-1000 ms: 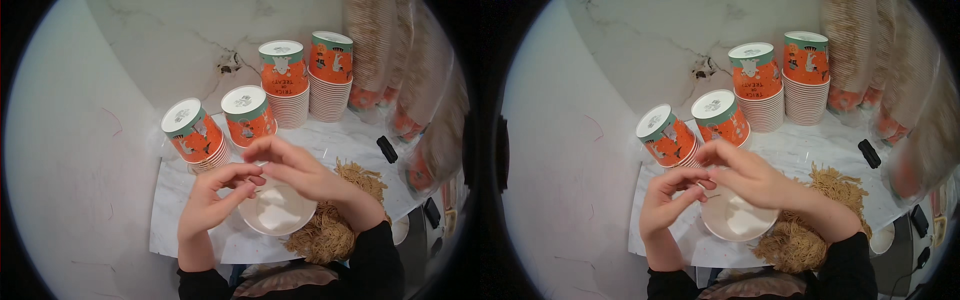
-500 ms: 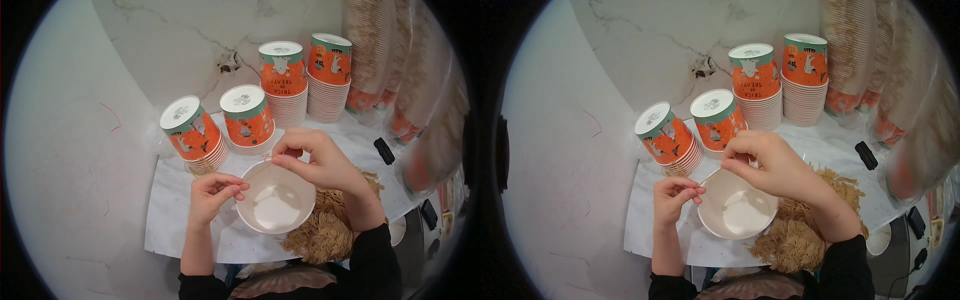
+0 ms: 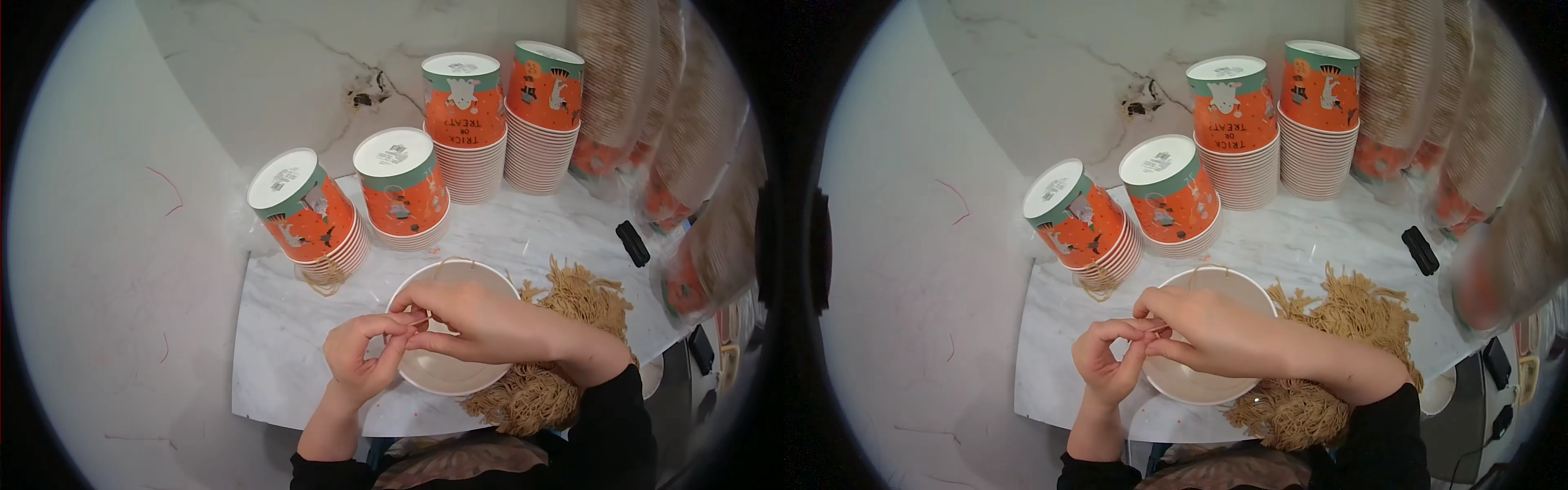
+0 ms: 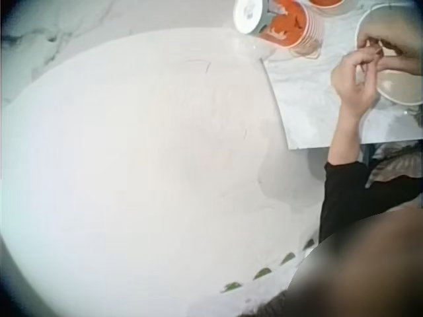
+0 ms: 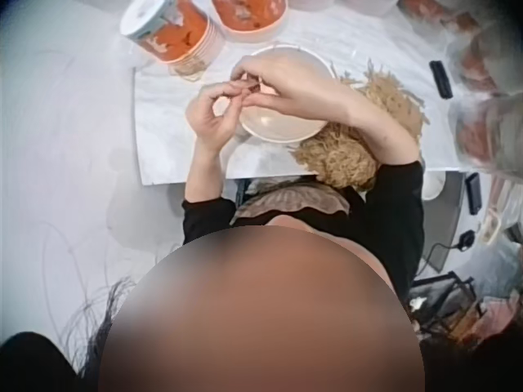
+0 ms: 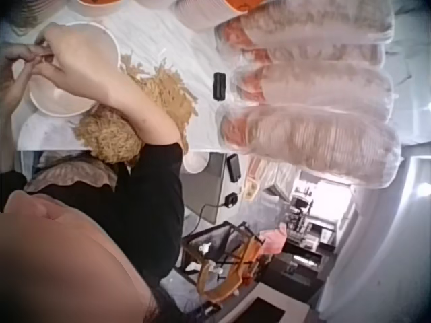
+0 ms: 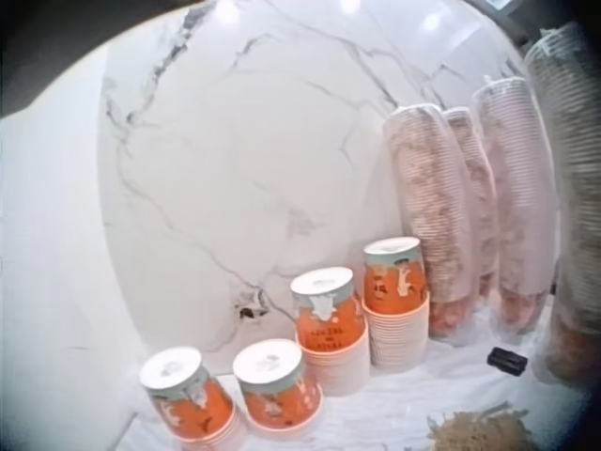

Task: Attaching rope handles to decorative paper buckets.

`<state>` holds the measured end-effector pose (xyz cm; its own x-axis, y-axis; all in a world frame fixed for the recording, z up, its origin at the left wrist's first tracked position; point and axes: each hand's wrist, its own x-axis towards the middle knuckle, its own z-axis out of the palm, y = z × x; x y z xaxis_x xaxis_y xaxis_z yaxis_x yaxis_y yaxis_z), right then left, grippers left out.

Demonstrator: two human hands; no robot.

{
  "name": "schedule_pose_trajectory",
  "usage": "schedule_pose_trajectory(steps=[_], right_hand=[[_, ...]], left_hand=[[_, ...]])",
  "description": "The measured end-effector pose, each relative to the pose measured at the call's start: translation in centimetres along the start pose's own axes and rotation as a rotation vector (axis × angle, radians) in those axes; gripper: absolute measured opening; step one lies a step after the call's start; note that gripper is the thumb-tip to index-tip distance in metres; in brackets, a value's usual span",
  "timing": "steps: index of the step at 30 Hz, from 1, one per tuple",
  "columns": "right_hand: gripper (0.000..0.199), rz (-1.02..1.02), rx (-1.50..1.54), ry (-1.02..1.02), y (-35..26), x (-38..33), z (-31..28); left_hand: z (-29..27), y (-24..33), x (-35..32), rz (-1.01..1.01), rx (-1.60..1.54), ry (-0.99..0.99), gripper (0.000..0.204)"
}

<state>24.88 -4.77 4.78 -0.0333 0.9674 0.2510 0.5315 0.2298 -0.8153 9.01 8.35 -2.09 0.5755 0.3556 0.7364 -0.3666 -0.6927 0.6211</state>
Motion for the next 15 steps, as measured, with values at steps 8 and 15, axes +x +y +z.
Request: schedule_pose_trajectory(steps=[8, 15], right_hand=[[0.011, -0.076, -0.145, 0.196, -0.1, -0.3, -0.8], [0.011, -0.049, -0.185, 0.196, -0.7, -0.5, -1.2]], left_hand=[[0.2, -0.4, 0.3, 0.074, 0.114, 0.09, 0.018], [-0.5, -0.1, 0.6, 0.136, 0.223, -0.081, 0.017]])
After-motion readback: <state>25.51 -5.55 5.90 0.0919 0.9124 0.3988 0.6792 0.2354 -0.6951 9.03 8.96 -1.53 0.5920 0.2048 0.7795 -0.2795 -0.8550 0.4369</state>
